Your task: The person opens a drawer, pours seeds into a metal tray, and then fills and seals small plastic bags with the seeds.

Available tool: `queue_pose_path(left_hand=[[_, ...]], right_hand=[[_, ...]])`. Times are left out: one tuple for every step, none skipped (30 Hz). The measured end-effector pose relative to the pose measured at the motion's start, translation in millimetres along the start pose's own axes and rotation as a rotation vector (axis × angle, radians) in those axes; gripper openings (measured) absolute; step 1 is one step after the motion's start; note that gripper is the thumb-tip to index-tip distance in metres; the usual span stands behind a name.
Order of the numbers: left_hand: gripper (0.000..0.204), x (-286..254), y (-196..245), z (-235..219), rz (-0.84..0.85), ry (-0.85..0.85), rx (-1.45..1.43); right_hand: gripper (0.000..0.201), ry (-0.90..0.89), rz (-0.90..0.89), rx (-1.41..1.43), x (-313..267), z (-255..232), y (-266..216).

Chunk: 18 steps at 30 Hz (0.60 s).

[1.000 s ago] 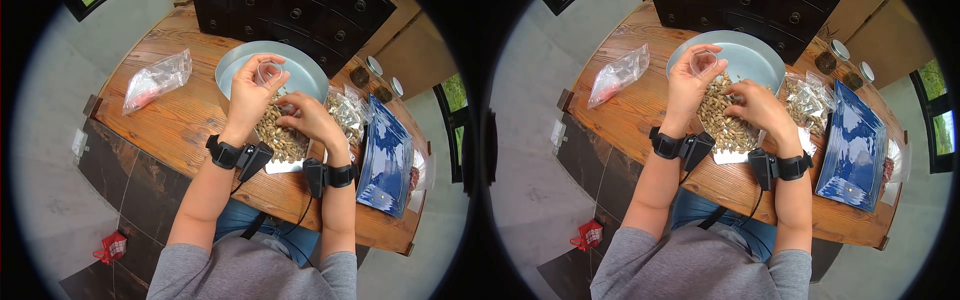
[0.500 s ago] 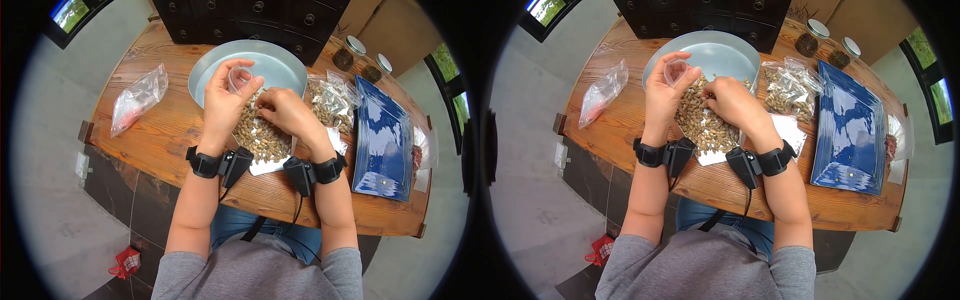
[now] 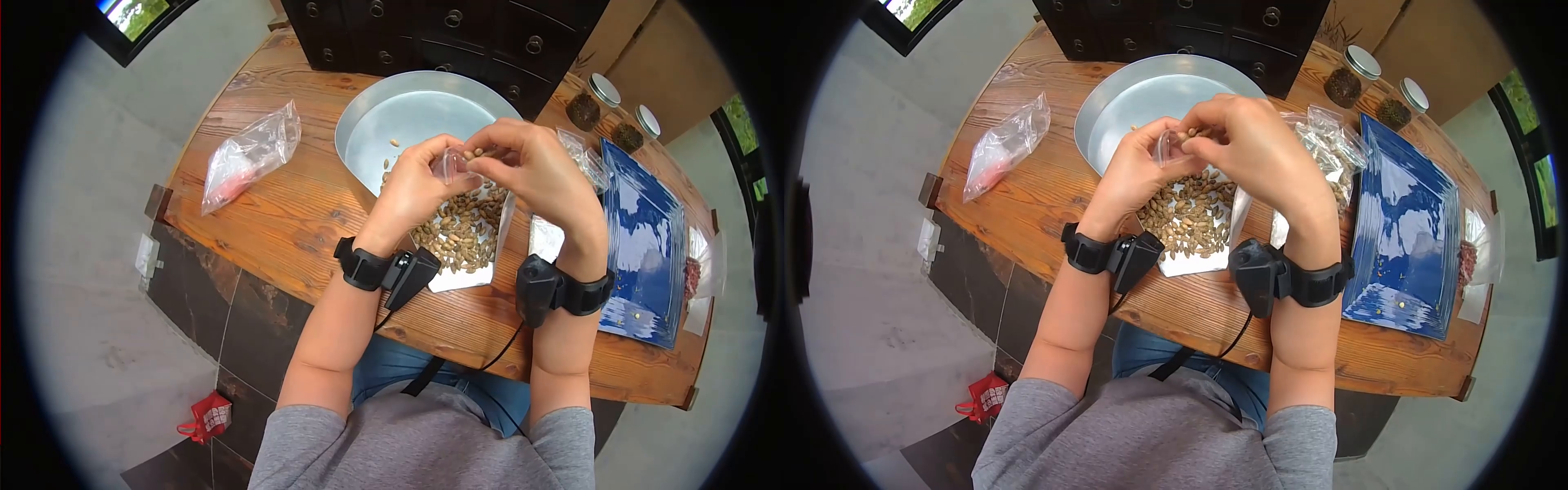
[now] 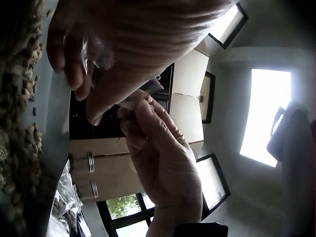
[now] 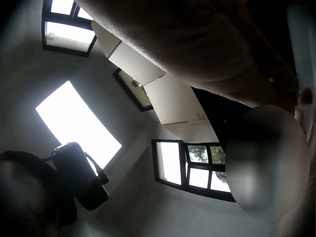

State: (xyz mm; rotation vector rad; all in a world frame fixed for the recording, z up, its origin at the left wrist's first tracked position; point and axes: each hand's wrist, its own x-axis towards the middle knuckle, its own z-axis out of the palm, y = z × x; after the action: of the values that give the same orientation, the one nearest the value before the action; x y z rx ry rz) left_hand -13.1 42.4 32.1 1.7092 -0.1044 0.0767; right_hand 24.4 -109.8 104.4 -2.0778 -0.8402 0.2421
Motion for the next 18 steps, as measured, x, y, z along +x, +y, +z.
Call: queue_pose_path(left_hand=[[0.03, 1, -1, 1, -0.015, -0.031, -0.009], [0.03, 1, -1, 2, -0.02, -0.031, -0.008], [0.031, 1, 0, 3, -0.026, -0.046, -0.014], [0.032, 0, 0, 3, -0.031, -0.06, -0.019], [0.032, 0, 0, 3, -0.035, -0.059, -0.017], [0.033, 0, 0, 4, -0.009, -0.067, -0.032], [0.035, 0, -1, 4, 0.018, -0.077, -0.045], [0.035, -1, -1, 6, 0.014, -0.077, -0.042], [0.034, -1, -1, 8, 0.023, -0.06, -0.114], [0.034, -1, 0, 9, 0.033, -0.042, -0.187], [0.034, -2, 2, 9, 0.03, -0.043, -0.182], [0.037, -2, 5, 8, -0.011, -0.074, -0.162], [0.04, -2, 7, 7, -0.052, -0.104, -0.143], [0.04, -2, 7, 7, -0.054, -0.104, -0.141], [0.041, -2, 6, 7, -0.044, -0.093, -0.131], [0.041, -2, 6, 8, -0.034, -0.081, -0.121], [0.041, -1, 4, 8, -0.035, -0.08, -0.121], [0.041, 0, 1, 8, -0.017, -0.075, -0.165]], right_hand=[[0.016, 0.003, -0.046, -0.047, -1, 2, 0], [0.016, 0.001, -0.044, -0.043, -1, 4, 2], [0.016, 0.024, -0.091, -0.068, -1, 7, 6], [0.017, 0.047, -0.138, -0.093, 0, 9, 7], [0.017, 0.046, -0.138, -0.089, -1, 9, 7], [0.017, 0.026, -0.114, -0.094, -1, 8, 6], [0.018, 0.007, -0.09, -0.099, -2, 8, 5], [0.018, 0.008, -0.09, -0.094, -2, 8, 4], [0.019, 0.025, -0.099, -0.108, -2, 7, 2], [0.02, 0.044, -0.109, -0.122, -2, 7, 1], [0.02, 0.046, -0.109, -0.117, -2, 7, 0], [0.021, 0.04, -0.099, -0.09, -3, 6, -1], [0.022, 0.035, -0.089, -0.063, -3, 6, -2], [0.022, 0.035, -0.089, -0.061, -3, 6, -2], [0.023, 0.033, -0.093, -0.05, -3, 6, -2], [0.024, 0.03, -0.097, -0.04, -3, 5, -2], [0.024, 0.028, -0.096, -0.039, -4, 5, -3], [0.024, 0.028, -0.093, -0.046, -4, 5, -5]])
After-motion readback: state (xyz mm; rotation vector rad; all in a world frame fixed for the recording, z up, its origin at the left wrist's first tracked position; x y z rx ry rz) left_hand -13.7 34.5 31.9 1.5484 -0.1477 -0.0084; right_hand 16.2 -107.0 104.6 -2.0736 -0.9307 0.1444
